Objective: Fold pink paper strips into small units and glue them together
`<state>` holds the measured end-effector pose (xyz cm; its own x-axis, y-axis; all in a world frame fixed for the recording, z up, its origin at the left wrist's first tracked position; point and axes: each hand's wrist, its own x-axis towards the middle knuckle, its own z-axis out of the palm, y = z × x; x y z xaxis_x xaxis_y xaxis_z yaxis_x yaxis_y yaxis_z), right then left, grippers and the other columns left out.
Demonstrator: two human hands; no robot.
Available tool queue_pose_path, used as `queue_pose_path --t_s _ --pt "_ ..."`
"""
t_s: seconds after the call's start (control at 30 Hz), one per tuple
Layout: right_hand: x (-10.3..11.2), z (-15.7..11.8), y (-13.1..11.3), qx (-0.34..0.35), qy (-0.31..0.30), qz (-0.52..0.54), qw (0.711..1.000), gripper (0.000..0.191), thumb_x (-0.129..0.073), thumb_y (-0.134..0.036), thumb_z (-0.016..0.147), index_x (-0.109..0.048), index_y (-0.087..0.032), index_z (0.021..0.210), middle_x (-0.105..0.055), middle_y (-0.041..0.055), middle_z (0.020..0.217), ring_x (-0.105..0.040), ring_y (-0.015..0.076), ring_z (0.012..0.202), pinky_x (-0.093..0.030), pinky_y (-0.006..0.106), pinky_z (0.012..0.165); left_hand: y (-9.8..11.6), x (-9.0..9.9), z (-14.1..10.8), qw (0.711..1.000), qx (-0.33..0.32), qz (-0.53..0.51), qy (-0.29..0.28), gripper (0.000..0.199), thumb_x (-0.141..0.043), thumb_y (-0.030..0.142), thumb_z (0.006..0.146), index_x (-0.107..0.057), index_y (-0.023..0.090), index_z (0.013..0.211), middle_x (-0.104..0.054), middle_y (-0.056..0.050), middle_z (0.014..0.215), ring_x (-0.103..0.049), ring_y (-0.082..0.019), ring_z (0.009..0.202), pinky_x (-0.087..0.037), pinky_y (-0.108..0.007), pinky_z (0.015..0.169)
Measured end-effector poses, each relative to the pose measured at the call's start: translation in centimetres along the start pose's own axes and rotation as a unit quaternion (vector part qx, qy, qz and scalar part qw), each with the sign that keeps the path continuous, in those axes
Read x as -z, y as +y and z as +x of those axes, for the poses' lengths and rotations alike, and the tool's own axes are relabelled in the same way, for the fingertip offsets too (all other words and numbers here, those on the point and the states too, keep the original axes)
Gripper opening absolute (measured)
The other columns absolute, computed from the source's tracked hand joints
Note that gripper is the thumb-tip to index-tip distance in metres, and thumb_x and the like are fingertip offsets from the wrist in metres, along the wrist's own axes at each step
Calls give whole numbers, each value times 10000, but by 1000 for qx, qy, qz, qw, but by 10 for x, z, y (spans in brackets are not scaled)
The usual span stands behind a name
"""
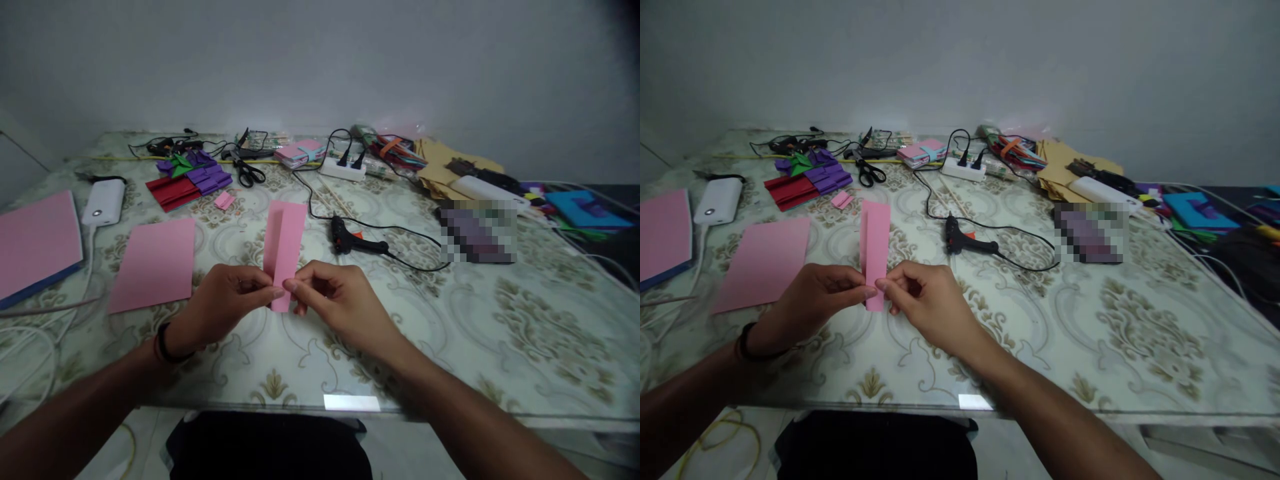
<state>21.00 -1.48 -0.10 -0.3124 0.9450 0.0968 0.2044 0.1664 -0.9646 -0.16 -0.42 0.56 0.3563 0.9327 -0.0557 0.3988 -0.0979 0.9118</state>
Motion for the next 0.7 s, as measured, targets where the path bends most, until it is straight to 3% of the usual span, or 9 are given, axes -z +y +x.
queue_pose_path --t_s 0.13,0.4,0.57,0.7 --pt "0 1 -1 5 -3 -14 1000 338 -710 -474 949 -735 -164 816 -705 14 625 -655 149 570 -480 262 586 -1 1 1 1000 -10 6 -10 252 -722 396 904 -811 172 828 -788 -30 797 -697 -172 710 -497 -244 620" --pt "-2 1 0 10 30 22 999 321 -735 -471 927 -723 -164 833 -707 5 616 -653 143 564 -494 254 595 2 0 0 997 35 -54 -47 208 -757 378 882 -790 176 843 -817 -31 809 -788 -207 816 -553 -253 730" --pt "-1 2 -1 -7 -19 -15 1000 331 -724 -465 936 -723 -169 787 -713 6 618 -636 132 543 -451 244 560 6 1 -1 999 15 -20 -34 254 -704 394 931 -771 176 820 -800 -23 754 -773 -187 739 -547 -251 683" --pt "0 3 -1 -7 -15 -14 1000 337 -699 -468 953 -714 -171 795 -697 -1 608 -633 137 556 -449 254 583 3 -2 1 999 7 -33 -14 238 -715 400 921 -751 168 879 -767 -22 732 -745 -181 718 -569 -272 703"
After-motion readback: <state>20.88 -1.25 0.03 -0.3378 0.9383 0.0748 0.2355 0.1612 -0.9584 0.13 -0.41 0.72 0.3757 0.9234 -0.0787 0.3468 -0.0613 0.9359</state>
